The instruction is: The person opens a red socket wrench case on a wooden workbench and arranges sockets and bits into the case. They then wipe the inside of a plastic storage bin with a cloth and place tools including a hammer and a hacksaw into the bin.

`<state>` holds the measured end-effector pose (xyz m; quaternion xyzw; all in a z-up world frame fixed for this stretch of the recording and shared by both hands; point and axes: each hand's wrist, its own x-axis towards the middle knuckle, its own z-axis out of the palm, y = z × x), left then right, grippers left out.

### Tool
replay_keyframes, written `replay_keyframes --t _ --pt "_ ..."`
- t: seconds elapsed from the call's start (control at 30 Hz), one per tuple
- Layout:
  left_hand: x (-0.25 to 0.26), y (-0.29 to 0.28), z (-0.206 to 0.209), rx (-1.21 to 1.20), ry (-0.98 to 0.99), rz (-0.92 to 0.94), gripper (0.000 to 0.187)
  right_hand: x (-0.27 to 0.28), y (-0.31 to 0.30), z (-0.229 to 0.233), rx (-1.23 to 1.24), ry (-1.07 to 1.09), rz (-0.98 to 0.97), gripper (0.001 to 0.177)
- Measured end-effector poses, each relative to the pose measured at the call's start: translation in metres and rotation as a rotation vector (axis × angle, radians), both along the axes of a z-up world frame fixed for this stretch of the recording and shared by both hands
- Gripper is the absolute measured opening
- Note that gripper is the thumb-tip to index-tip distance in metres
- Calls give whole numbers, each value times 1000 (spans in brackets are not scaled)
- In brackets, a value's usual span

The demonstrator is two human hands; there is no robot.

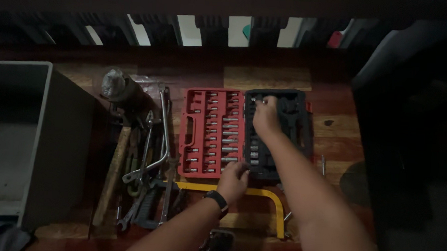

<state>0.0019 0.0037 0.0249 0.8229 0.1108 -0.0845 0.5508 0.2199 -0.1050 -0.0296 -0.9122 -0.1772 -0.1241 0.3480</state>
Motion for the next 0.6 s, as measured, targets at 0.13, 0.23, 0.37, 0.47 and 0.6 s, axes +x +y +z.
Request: replay_keyframes --t 0.13,0.23,0.37,0.47,0.6 --pt "2 2 7 -34 59 0 22 16 15 18 119 315 -88 23" --pt "3 2 9 -45 15 21 21 22 24 23 249 571 -234 23" --pt "5 4 15 -30 59 17 23 24 23 15 2 316 -131 22" --pt "7 4 23 1 65 18 23 26 20 8 18 285 -108 19" --pt "8 6 32 -48 170 -9 26 29 14 6 86 387 -89 19"
